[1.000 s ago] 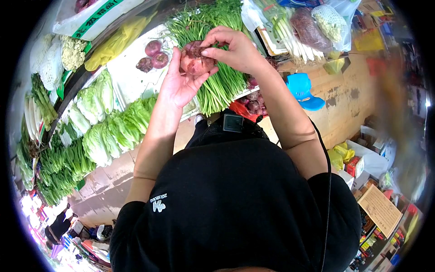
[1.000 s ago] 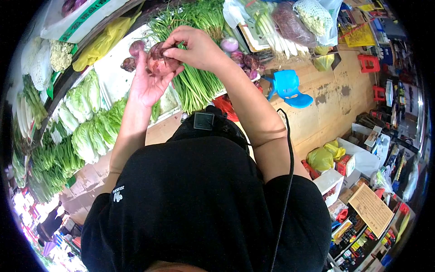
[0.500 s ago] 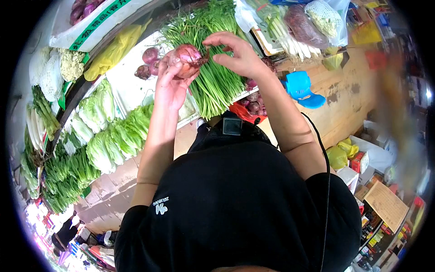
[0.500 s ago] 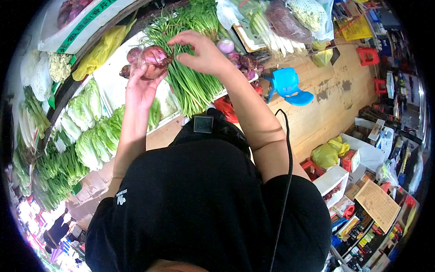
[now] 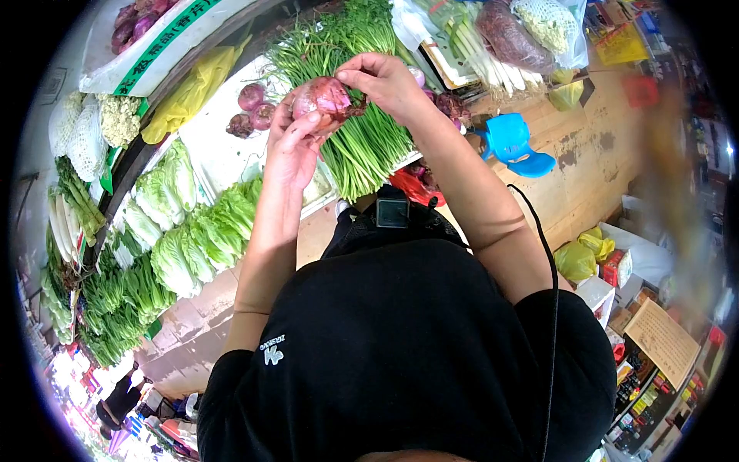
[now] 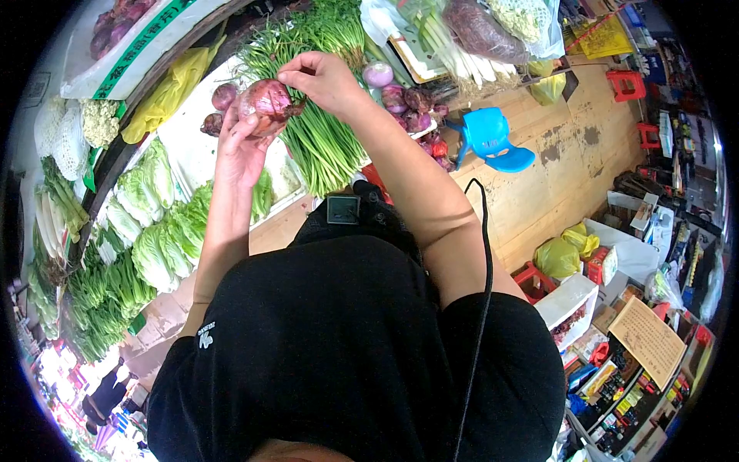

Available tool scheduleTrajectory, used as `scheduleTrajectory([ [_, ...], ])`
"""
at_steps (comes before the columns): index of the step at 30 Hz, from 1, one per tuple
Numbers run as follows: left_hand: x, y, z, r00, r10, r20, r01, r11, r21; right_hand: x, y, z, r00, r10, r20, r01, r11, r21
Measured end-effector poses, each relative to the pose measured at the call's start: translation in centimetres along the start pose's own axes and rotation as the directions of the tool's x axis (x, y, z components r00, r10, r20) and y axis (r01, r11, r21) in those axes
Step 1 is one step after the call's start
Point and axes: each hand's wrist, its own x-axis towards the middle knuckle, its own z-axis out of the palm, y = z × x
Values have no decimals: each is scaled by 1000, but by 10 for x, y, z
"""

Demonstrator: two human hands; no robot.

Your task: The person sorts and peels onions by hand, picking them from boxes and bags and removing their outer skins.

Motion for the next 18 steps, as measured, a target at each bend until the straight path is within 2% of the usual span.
scheduleTrajectory([
  [2,0,0,0,1000,-12,13,12,1000,-24,0,0,-5,999,14,-38,-18,993,-113],
  [5,3,-1,-2,999,-19,25,19,1000,-11,-4,-12,-6,1000,13,11,-15,991,131],
  [8,3,-2,-2,999,-32,11,31,999,21,-2,-10,-3,997,-1,80,-13,985,172],
  [11,4,-3,-2,998,-66,4,66,997,-27,5,5,-14,997,75,13,-75,993,88],
  [14,6,-5,-5,991,-133,3,133,982,-132,0,1,-23,980,196,15,-190,925,329],
  [16,12,-8,-9,983,-182,-12,176,961,-212,-1,4,-32,973,218,74,-227,860,457],
  [18,23,-17,-18,981,-152,124,179,949,-258,-1,7,-37,968,223,120,-250,782,571],
])
